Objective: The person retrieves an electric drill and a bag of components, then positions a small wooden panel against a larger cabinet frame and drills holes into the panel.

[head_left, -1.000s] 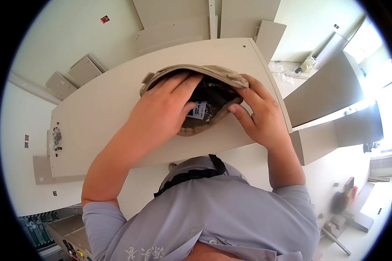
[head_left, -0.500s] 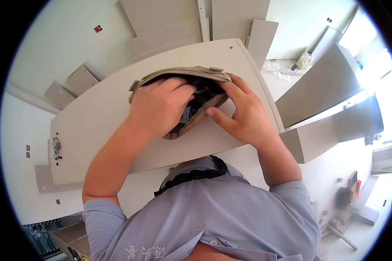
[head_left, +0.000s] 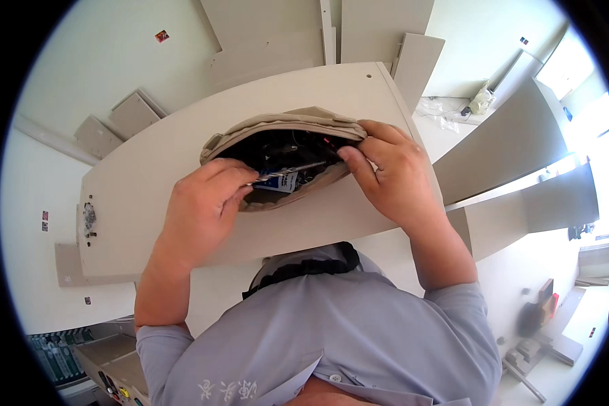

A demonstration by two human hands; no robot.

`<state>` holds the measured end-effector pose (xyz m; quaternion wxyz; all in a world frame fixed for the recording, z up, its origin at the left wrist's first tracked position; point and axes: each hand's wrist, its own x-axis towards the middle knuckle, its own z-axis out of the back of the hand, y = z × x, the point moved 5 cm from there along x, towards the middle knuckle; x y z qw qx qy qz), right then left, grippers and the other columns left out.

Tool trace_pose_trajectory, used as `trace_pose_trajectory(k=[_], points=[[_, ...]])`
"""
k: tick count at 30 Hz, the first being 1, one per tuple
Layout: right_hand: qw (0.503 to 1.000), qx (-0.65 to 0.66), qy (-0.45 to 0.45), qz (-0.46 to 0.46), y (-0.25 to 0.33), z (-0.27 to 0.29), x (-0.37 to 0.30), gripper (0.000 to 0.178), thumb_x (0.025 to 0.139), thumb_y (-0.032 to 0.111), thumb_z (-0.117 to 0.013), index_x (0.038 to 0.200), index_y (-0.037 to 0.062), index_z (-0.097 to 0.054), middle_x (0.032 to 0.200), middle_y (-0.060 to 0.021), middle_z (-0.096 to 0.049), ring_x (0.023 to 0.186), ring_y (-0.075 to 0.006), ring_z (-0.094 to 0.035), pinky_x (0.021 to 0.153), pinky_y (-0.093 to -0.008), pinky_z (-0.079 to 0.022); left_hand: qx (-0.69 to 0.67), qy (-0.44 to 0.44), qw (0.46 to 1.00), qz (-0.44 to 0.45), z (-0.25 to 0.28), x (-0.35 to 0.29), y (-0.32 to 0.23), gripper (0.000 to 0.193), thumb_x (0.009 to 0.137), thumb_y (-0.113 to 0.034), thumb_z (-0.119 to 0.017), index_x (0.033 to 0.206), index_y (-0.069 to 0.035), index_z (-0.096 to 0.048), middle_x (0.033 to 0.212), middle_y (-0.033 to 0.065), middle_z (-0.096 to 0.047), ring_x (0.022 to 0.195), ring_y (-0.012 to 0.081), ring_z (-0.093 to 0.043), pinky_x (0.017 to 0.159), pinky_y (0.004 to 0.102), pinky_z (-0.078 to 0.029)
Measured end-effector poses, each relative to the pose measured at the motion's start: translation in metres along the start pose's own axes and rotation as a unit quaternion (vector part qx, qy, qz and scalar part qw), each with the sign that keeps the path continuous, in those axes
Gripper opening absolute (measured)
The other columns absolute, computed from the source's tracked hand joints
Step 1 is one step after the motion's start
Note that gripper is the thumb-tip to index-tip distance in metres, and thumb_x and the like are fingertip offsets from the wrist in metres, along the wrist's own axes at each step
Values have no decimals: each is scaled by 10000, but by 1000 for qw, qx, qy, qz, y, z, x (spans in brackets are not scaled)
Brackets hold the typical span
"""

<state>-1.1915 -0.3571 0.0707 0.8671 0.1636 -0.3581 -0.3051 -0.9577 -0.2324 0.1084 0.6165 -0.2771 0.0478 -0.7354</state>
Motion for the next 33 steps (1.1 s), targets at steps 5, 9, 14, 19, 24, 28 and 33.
trace_pose_trajectory(k=[5, 9, 14, 19, 24, 28, 33], points=[[998, -53, 10, 24, 21, 6, 12, 322, 861, 185, -796, 1136, 32, -728, 1492, -152, -569, 1099, -377, -694, 926, -473, -565, 52, 8, 999, 12, 0, -2, -4, 325, 835, 63, -753, 1150, -14, -724, 1290, 163, -701, 1096, 355, -714, 901, 405, -596], [998, -17, 52, -33, 27, 1, 17, 574, 829, 128, -769, 1371, 51, -597, 1545, -154, -514, 1078, -387, -704, 923, -478, -577, 37, 24, 999, -9, -3, 16, -25, 434, 876, 7, -739, 1302, -26, -662, 1411, 183, -643, 1242, 389, -653, 1043, 441, -542], [998, 21, 48, -41, 25, -3, 18, 683, 810, 92, -742, 1455, 58, -520, 1572, -167, -480, 1047, -411, -705, 910, -484, -582, -12, 65, 998, -14, -32, 63, -18, 411, 957, -118, -676, 1352, -15, -632, 1387, 214, -644, 1234, 425, -632, 1063, 489, -509], [999, -17, 35, 14, 31, -8, 18, 707, 784, 87, -743, 1454, 34, -523, 1594, -173, -455, 1077, -383, -689, 940, -470, -564, 62, 121, 991, -8, -58, 94, -14, 376, 938, -175, -698, 1277, -15, -664, 1246, 238, -702, 1150, 425, -663, 1000, 485, -532], [999, -19, -1, 29, 30, -8, 15, 716, 770, 93, -755, 1441, 4, -524, 1592, -182, -452, 1133, -368, -669, 970, -464, -544, -17, 134, 991, 5, -51, 91, -17, 378, 891, -140, -715, 1252, -36, -676, 1188, 219, -723, 1092, 414, -684, 951, 466, -555], [998, -32, 1, 51, 27, -8, 9, 745, 764, 80, -801, 1448, 18, -514, 1602, -162, -439, 1224, -384, -638, 997, -466, -543, 34, 196, 978, 68, -36, 68, -22, 368, 851, -120, -717, 1206, -37, -668, 1115, 206, -729, 1026, 412, -695, 865, 473, -578], [999, -25, -5, 36, 29, -9, 7, 745, 743, 80, -829, 1416, -4, -520, 1618, -165, -415, 1255, -391, -621, 1004, -467, -542, 167, 135, 975, -56, -34, 38, -34, 339, 815, -131, -715, 1143, -59, -670, 1061, 122, -650, 974, 326, -684, 799, 466, -572]])
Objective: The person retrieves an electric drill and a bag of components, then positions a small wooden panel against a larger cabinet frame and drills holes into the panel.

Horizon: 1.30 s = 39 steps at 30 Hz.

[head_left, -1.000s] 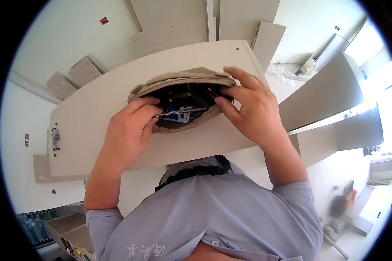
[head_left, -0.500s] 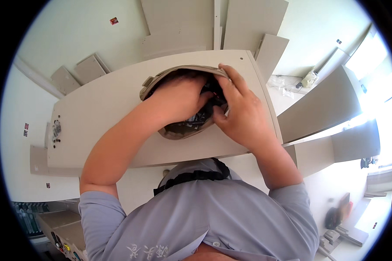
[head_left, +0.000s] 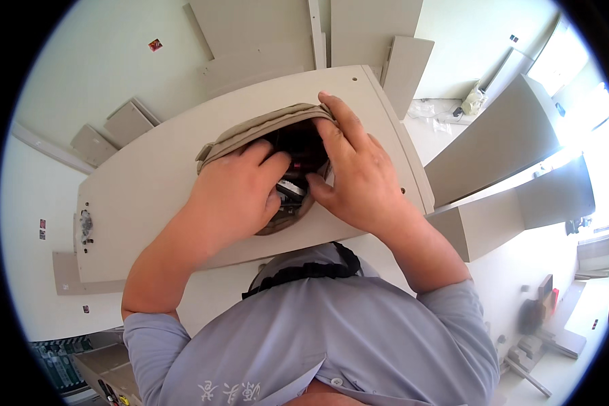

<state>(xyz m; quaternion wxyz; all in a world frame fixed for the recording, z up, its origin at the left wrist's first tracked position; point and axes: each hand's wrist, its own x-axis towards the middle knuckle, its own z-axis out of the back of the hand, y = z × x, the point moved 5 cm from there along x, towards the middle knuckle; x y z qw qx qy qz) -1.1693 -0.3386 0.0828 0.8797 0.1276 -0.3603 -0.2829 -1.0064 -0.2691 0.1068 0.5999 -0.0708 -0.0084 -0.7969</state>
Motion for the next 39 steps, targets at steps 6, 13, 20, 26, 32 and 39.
trace_pose_trajectory(k=[6, 13, 20, 26, 32, 39], points=[[1000, 16, 6, -25, -2, -2, 2, 724, 732, 71, -842, 1379, -7, -529, 1634, -149, -395, 1307, -392, -594, 1043, -459, -541, 107, -24, 993, -47, 3, -24, -12, 479, 728, -87, -744, 1203, -38, -715, 1215, 122, -648, 1063, 311, -640, 874, 440, -560], [1000, -5, 23, -14, -2, -3, 2, 710, 739, 116, -851, 1360, -19, -536, 1621, -186, -398, 1173, -359, -646, 955, -462, -525, 110, -68, 990, -60, 2, -41, -11, 435, 739, -99, -717, 1168, -30, -725, 1184, 103, -652, 1097, 274, -640, 907, 399, -543], [1000, 19, -4, 15, -4, 1, -2, 615, 752, 123, -861, 1301, 30, -600, 1490, -158, -519, 1045, -346, -686, 859, -439, -564, 101, -138, 980, -104, -10, -51, -2, 463, 712, -65, -738, 1173, -105, -758, 1171, 75, -679, 1139, 265, -659, 918, 404, -550], [996, 12, -49, 72, -9, 4, 4, 411, 791, 86, -821, 1179, 65, -685, 1282, -111, -657, 1036, -329, -687, 856, -446, -560, 85, -209, 960, -165, -23, -58, 13, 485, 724, -61, -796, 1205, -106, -755, 1148, 68, -702, 1075, 283, -702, 901, 414, -559], [996, -32, -48, 73, -12, 1, 24, 406, 820, 69, -801, 1209, 59, -687, 1262, -99, -671, 1080, -336, -677, 898, -443, -549, 46, -186, 969, -154, -16, -54, 20, 552, 689, -95, -850, 1226, -63, -728, 1226, 99, -709, 1133, 325, -707, 951, 453, -574], [997, -34, 1, 64, -6, 4, 23, 398, 821, 86, -800, 1212, 97, -722, 1245, -92, -671, 1082, -318, -677, 897, -434, -556, 56, -193, 957, -208, -24, -59, 18, 500, 769, -214, -856, 1238, -93, -731, 1284, 104, -705, 1172, 328, -697, 979, 454, -573]])
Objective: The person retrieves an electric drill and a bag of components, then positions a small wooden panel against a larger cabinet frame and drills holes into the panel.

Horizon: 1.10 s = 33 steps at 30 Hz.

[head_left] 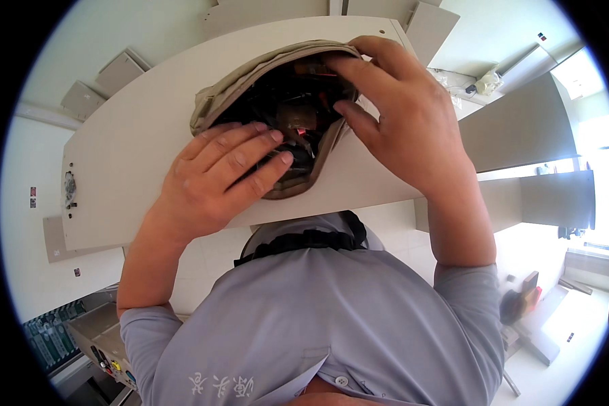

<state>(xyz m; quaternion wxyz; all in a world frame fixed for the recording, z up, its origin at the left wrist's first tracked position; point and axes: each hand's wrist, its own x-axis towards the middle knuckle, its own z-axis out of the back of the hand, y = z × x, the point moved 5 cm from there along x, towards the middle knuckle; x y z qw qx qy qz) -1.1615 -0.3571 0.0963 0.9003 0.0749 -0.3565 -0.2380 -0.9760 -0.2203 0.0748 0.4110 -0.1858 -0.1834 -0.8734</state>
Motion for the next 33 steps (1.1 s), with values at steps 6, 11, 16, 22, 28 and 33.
trace_pose_trajectory(k=[6, 11, 16, 22, 28, 33], points=[[1000, 9, -17, 22, 4, -5, 1, 379, 804, 93, -796, 1180, 114, -747, 1228, -88, -675, 1071, -308, -679, 882, -430, -562, -55, 34, 996, 61, -1, 9, -5, 661, 834, -413, -822, 1369, -68, -647, 1429, 150, -631, 1308, 358, -631, 1065, 485, -535], [998, 7, -36, 44, 8, -6, -1, 345, 797, 69, -787, 1138, 116, -764, 1203, -82, -684, 1037, -296, -679, 859, -422, -560, -16, 121, 979, 161, -17, 42, -3, 860, 785, -514, -842, 1458, -58, -559, 1466, 170, -588, 1391, 374, -545, 1134, 489, -465], [998, 18, -44, 51, 3, -4, -4, 339, 783, 38, -788, 1113, 116, -766, 1181, -74, -691, 999, -287, -679, 826, -416, -557, -51, 172, 958, 223, -21, 32, -4, 844, 789, -501, -843, 1454, -67, -558, 1349, 156, -627, 1247, 369, -603, 1045, 491, -497], [997, 28, -56, 39, 0, -4, -7, 306, 794, 48, -790, 1091, 114, -752, 1197, -74, -693, 1009, -289, -685, 833, -426, -560, -26, 148, 963, 223, -20, 21, -12, 740, 812, -463, -832, 1394, -63, -614, 1232, 127, -674, 1098, 339, -620, 967, 484, -520], [999, 26, -45, 17, -2, -6, 0, 313, 819, 87, -794, 1126, 116, -742, 1191, -76, -705, 1017, -311, -699, 832, -435, -571, -5, 105, 979, 173, -21, 13, -14, 679, 830, -424, -826, 1371, -59, -638, 1192, 112, -692, 1094, 326, -615, 970, 467, -504], [997, 47, -53, 25, -8, -7, 2, 295, 830, 56, -788, 1120, 94, -754, 1176, -90, -723, 967, -318, -722, 806, -411, -584, -12, 105, 979, 172, -20, 11, -15, 639, 849, -372, -814, 1377, -58, -638, 1251, 119, -693, 1145, 334, -610, 1021, 470, -483]])
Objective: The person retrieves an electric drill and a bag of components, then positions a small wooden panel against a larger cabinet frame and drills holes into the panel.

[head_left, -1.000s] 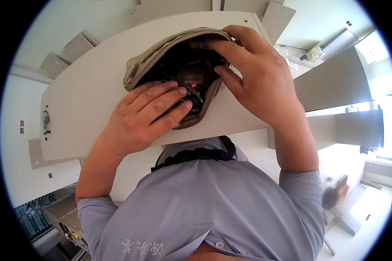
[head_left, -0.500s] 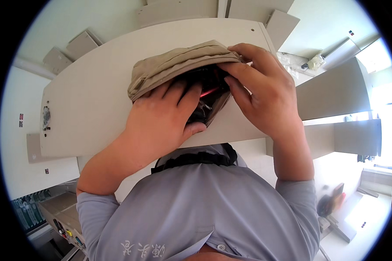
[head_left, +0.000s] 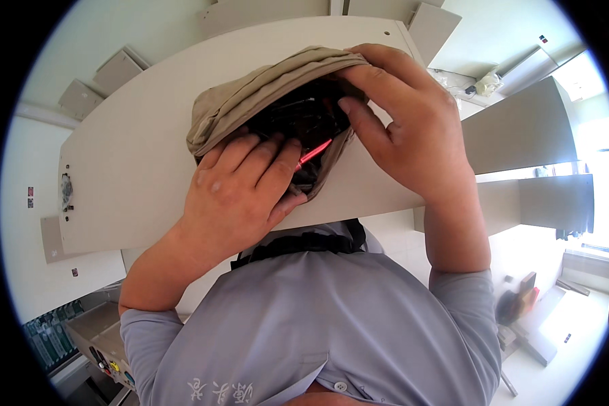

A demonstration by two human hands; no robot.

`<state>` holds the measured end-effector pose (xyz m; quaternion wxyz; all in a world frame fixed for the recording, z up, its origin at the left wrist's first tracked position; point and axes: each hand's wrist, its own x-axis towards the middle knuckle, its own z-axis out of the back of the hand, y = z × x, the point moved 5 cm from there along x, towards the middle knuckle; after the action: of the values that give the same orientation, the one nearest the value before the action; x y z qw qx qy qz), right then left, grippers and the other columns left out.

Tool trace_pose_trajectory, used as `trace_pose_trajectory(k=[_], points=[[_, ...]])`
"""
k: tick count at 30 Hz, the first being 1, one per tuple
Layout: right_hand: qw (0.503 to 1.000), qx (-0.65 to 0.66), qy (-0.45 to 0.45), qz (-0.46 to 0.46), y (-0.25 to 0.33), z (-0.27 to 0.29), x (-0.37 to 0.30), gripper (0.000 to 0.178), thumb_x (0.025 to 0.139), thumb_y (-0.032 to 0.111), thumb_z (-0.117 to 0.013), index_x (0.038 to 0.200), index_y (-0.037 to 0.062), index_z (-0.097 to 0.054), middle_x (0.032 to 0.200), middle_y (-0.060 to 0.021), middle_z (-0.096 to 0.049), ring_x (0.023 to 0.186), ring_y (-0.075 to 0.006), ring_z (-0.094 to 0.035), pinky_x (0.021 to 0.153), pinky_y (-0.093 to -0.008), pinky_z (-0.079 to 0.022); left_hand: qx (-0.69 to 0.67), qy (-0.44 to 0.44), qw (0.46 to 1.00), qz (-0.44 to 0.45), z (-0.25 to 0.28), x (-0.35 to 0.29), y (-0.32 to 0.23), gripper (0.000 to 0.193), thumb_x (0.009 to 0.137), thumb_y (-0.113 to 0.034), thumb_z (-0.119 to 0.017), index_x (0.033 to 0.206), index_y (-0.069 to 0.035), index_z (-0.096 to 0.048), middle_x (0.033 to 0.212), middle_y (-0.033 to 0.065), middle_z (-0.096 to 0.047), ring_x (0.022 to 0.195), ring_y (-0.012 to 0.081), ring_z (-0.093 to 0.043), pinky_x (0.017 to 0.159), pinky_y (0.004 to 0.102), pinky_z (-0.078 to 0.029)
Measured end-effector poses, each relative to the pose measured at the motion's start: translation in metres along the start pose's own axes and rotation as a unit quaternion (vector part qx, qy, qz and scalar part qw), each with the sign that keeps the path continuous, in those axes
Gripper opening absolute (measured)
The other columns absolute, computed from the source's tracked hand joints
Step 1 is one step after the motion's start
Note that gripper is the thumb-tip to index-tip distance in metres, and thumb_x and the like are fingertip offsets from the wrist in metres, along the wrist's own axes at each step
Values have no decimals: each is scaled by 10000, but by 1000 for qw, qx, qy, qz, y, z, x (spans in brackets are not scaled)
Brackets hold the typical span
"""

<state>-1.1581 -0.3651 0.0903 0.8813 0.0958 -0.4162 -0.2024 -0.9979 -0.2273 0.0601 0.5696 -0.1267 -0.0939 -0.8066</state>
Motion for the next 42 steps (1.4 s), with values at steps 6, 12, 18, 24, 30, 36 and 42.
trace_pose_trajectory(k=[6, 12, 18, 24, 30, 36, 42], points=[[999, 52, 2, -10, -4, 1, -1, 264, 836, -46, -764, 1088, 30, -773, 1139, -128, -729, 890, -287, -728, 760, -351, -576, 11, 8, 1000, 4, 2, -2, -3, 645, 835, -341, -807, 1385, -51, -638, 1289, 129, -684, 1214, 335, -607, 1043, 478, -477], [998, 38, -22, 35, -7, 0, -3, 264, 820, -52, -762, 1064, 48, -782, 1101, -109, -721, 798, -233, -707, 682, -329, -554, -29, 14, 999, 11, -3, -5, 2, 655, 815, -344, -821, 1381, -65, -646, 1285, 127, -676, 1234, 339, -605, 1054, 469, -469], [998, 40, -28, 32, -9, -2, -3, 275, 805, -8, -769, 1062, 89, -786, 1117, -88, -722, 809, -239, -711, 692, -352, -559, -39, -16, 999, 22, 7, 4, 1, 625, 770, -322, -867, 1286, -55, -638, 1328, 154, -663, 1210, 371, -627, 1026, 493, -491], [996, 9, -49, 77, -13, -2, -6, 311, 765, 58, -772, 1060, 151, -786, 1109, -49, -720, 792, -231, -688, 707, -385, -544, -65, 37, 997, 15, 1, 19, 1, 546, 752, -311, -891, 1163, -80, -616, 1231, 125, -675, 1118, 317, -661, 889, 428, -578], [992, -3, -71, 105, -13, -7, -8, 320, 734, 58, -792, 1041, 147, -780, 1112, -36, -722, 792, -209, -676, 730, -379, -540, -80, 49, 995, 44, -2, 7, 7, 630, 745, -298, -881, 1264, -44, -628, 1258, 157, -662, 1141, 365, -645, 963, 470, -555], [995, -2, -72, 65, -12, -12, -7, 357, 716, 24, -783, 1049, 154, -782, 1097, -32, -723, 789, -224, -682, 762, -375, -550, -73, 12, 997, 16, -4, 5, 9, 595, 787, -302, -856, 1288, -53, -654, 1296, 141, -671, 1187, 359, -643, 986, 468, -550], [996, -12, -47, 73, -6, -7, -8, 406, 606, -15, -707, 973, 131, -802, 1108, -53, -729, 778, -232, -673, 727, -371, -546, -89, 24, 995, 33, -2, -1, 8, 553, 826, -290, -825, 1307, -69, -663, 1365, 141, -663, 1237, 348, -634, 1025, 461, -530]])
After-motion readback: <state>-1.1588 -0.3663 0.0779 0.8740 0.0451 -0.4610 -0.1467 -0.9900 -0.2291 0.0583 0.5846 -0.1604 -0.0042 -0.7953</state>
